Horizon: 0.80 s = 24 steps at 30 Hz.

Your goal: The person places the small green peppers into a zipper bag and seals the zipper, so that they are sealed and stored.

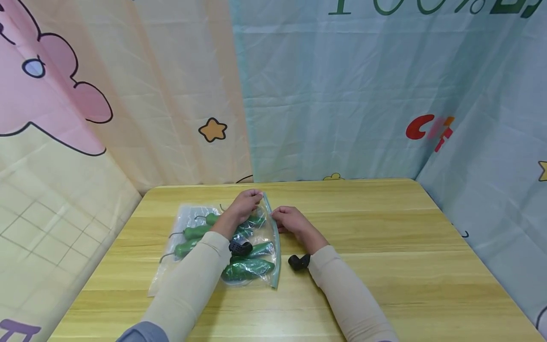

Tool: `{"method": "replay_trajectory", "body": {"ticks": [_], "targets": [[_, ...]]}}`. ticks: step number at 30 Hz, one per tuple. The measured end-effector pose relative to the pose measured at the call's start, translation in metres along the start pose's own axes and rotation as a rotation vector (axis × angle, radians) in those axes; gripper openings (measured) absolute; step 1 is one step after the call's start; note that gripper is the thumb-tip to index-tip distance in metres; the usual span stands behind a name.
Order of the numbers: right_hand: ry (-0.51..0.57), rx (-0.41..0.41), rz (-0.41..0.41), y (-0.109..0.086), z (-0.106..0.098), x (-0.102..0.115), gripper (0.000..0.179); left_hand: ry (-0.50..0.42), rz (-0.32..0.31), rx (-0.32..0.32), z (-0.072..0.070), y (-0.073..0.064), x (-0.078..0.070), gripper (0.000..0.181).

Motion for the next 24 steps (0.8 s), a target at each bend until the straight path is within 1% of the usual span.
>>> {"method": "replay_trajectory", "body": {"ticks": [9,14,24], "targets": [[-0.015,0.007,-0.001,-0.0039,0.0006,0.0012,0.023,0.011,-0.022,-0.007,-0.0005,0.0007,0.0008,0.021],[-0.018,0.016,-0.002,-0.0054,-0.0002,-0.0005,0.023,0.017,-0.019,-0.010,-0.0006,0.0013,0.0015,0.021],[-0.026,0.035,0.000,-0.0099,-0.0002,-0.0025,0.024,-0.009,-0.015,-0.008,0.0004,0.0002,0.0025,0.020]]}}
Point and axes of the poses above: each hand's wrist, its own y-axis towards the middle knuckle, its own z-axis out of the palm, x = y × z, the point moved 2 cm from there along y, towards the middle knuckle, and after that the axes turned 13 degrees about y, right-handed, at the moved point
